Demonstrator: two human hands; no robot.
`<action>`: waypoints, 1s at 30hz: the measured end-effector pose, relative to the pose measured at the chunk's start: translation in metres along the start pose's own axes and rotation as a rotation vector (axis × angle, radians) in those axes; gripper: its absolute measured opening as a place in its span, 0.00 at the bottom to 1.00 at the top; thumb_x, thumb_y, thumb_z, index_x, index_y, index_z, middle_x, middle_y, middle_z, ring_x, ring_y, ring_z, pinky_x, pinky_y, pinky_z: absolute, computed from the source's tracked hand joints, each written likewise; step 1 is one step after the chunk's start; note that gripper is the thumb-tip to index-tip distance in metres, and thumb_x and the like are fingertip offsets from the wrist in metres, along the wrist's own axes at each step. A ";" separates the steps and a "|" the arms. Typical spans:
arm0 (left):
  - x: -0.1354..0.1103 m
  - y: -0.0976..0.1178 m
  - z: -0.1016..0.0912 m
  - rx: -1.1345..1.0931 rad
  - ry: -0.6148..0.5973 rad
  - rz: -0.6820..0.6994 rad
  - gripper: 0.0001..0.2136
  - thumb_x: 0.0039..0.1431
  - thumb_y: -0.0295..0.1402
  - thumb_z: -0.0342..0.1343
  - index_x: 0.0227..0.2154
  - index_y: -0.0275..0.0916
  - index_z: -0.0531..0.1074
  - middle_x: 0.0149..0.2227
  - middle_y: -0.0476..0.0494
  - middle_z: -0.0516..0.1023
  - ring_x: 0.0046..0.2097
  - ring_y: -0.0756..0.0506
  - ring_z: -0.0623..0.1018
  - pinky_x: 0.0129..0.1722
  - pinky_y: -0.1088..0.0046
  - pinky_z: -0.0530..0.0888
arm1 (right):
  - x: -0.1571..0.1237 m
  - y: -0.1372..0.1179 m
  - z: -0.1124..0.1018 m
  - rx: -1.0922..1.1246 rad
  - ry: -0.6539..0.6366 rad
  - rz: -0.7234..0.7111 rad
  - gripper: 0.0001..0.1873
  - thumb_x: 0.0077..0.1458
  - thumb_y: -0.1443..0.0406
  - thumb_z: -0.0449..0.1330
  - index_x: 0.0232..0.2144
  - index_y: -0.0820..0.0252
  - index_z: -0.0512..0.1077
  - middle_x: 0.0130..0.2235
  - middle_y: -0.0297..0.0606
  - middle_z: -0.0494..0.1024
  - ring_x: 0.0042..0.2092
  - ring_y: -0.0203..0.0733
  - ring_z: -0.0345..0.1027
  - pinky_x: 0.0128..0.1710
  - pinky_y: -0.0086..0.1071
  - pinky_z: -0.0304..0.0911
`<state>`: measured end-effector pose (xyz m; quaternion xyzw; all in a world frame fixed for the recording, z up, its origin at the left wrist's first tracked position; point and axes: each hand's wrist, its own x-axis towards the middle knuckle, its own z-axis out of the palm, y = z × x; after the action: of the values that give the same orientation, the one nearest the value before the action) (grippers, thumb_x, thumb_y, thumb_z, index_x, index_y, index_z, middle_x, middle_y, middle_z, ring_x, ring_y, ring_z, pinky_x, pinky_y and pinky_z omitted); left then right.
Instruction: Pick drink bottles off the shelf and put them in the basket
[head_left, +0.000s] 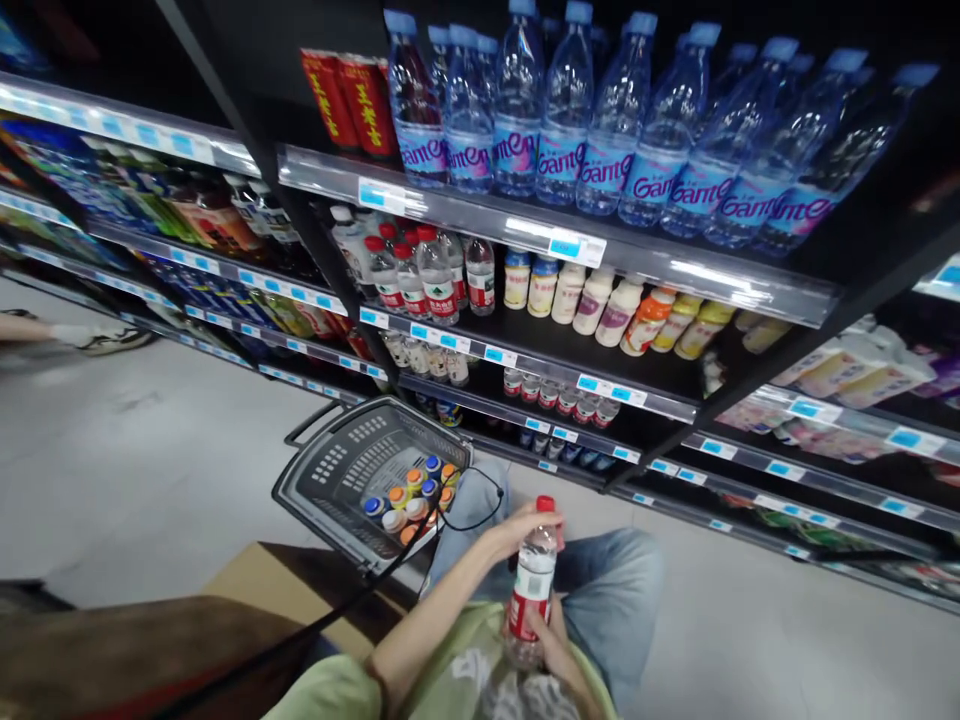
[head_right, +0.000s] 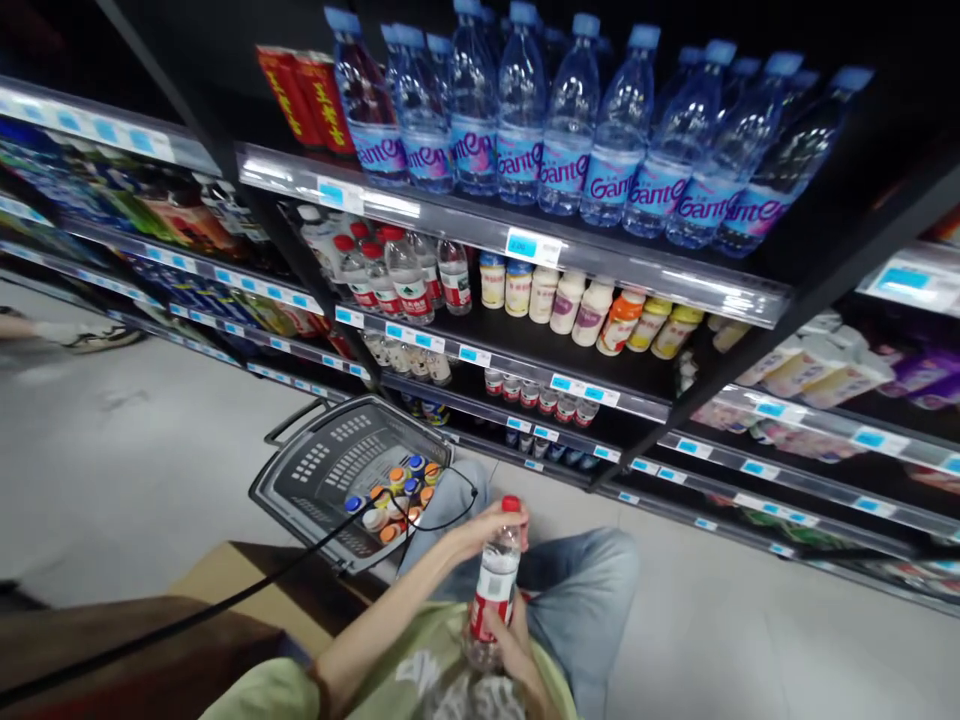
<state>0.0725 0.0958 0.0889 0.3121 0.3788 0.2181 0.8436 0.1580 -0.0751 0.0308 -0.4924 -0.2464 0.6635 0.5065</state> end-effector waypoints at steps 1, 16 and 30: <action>0.006 -0.005 0.001 0.013 0.068 -0.006 0.20 0.46 0.47 0.74 0.29 0.38 0.73 0.25 0.45 0.79 0.29 0.46 0.81 0.31 0.72 0.76 | 0.002 0.003 -0.001 0.041 0.023 0.035 0.27 0.39 0.34 0.72 0.36 0.36 0.76 0.25 0.24 0.80 0.30 0.64 0.83 0.27 0.62 0.76; 0.029 -0.060 -0.037 -0.135 0.524 0.005 0.08 0.65 0.31 0.60 0.31 0.40 0.68 0.24 0.49 0.77 0.27 0.49 0.78 0.34 0.73 0.77 | 0.017 -0.011 -0.027 0.009 -0.006 0.235 0.33 0.43 0.41 0.77 0.43 0.50 0.73 0.28 0.26 0.78 0.30 0.49 0.81 0.23 0.36 0.73; 0.026 -0.057 -0.038 -0.173 0.516 0.038 0.17 0.67 0.50 0.62 0.33 0.41 0.68 0.29 0.45 0.80 0.32 0.45 0.82 0.36 0.70 0.79 | 0.017 -0.023 -0.022 0.063 0.029 0.236 0.33 0.45 0.46 0.78 0.45 0.51 0.69 0.35 0.27 0.83 0.38 0.49 0.84 0.33 0.37 0.76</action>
<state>0.0668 0.0847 0.0168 0.1798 0.5553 0.3377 0.7385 0.1875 -0.0549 0.0340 -0.5116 -0.1584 0.7186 0.4437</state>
